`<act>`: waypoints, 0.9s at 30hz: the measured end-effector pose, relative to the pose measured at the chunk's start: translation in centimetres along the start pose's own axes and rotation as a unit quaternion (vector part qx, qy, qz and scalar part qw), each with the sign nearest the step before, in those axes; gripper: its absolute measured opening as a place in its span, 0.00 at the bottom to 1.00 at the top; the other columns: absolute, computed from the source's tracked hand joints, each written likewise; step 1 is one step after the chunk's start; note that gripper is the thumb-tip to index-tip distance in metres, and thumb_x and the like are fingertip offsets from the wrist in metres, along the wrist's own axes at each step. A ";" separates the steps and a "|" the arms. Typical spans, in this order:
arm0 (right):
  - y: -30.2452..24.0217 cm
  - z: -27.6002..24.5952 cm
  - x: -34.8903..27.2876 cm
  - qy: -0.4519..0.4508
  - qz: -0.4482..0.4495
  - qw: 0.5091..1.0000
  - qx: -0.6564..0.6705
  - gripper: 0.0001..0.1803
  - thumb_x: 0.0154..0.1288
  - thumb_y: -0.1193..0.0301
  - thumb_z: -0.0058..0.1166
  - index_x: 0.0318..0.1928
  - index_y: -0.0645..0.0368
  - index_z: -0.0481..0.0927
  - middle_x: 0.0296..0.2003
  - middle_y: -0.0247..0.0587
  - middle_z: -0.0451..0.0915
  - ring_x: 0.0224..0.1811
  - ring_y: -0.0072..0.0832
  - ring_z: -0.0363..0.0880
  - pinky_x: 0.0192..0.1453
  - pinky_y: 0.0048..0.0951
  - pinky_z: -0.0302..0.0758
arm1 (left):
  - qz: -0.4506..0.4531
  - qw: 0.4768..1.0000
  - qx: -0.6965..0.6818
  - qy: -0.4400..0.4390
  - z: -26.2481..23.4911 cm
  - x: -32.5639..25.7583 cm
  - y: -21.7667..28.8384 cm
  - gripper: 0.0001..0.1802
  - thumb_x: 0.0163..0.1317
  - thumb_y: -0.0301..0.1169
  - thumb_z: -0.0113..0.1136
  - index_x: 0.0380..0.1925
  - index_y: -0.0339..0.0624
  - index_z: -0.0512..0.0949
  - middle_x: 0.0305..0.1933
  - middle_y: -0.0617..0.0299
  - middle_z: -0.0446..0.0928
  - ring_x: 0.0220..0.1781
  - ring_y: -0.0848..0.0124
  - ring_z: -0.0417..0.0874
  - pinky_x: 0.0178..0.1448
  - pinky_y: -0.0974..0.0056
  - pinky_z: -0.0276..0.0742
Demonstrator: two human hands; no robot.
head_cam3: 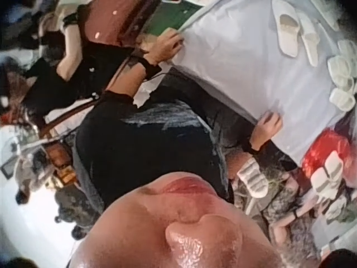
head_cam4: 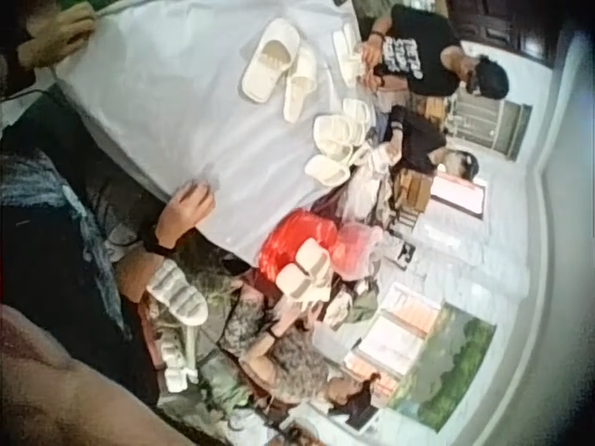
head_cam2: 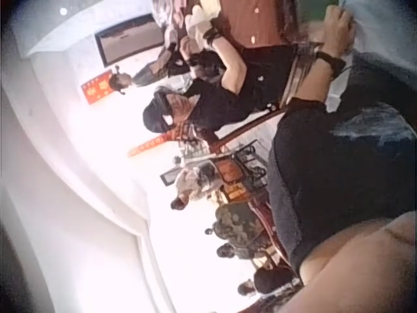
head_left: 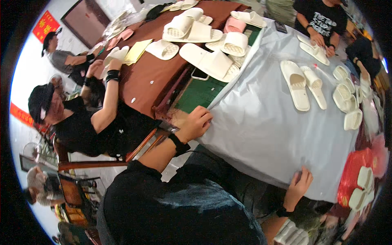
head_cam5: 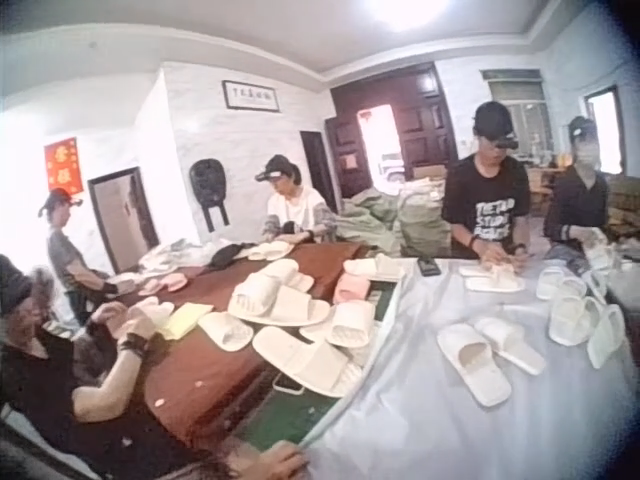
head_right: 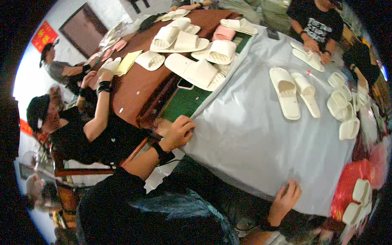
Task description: Inspecting and organizing slippers at a manufacturing station.
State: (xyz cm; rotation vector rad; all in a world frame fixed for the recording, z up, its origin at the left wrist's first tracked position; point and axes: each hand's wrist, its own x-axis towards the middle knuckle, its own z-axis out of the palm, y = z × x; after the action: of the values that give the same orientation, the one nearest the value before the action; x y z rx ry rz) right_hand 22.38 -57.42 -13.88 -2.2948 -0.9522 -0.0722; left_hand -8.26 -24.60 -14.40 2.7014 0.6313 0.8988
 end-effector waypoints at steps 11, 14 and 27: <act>3.7 -21.9 -7.5 0.085 0.157 0.878 -0.445 0.18 0.70 0.67 0.51 0.55 0.64 0.75 0.49 0.57 0.79 0.52 0.52 0.77 0.55 0.45 0.73 | 0.001 0.998 -0.053 0.030 0.5 -0.9 -0.4 0.15 0.44 0.17 0.60 0.36 0.38 0.78 0.42 0.51 0.78 0.48 0.51 0.77 0.53 0.53 0.74; 5.4 -30.3 -11.2 0.060 0.201 0.893 -0.397 0.19 0.68 0.66 0.50 0.56 0.61 0.76 0.47 0.56 0.81 0.49 0.50 0.79 0.54 0.43 0.74 | 0.050 0.997 -0.057 0.012 0.9 -0.8 -0.3 0.11 0.51 0.16 0.59 0.36 0.37 0.79 0.42 0.50 0.77 0.47 0.50 0.76 0.50 0.54 0.73; -0.4 -32.4 -29.6 -0.251 0.744 0.616 -0.056 0.25 0.68 0.54 0.55 0.47 0.67 0.82 0.34 0.51 0.85 0.32 0.38 0.84 0.37 0.36 0.81 | 0.040 0.986 -0.162 0.025 1.8 -1.5 -1.8 0.08 0.58 0.20 0.58 0.38 0.37 0.80 0.44 0.49 0.78 0.49 0.51 0.77 0.53 0.52 0.73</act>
State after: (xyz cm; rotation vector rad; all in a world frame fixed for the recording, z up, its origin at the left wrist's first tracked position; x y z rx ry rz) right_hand 6.34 -94.37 3.60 -2.4958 1.0397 1.2633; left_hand -8.86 -23.86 -17.19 2.4336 0.3520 0.9952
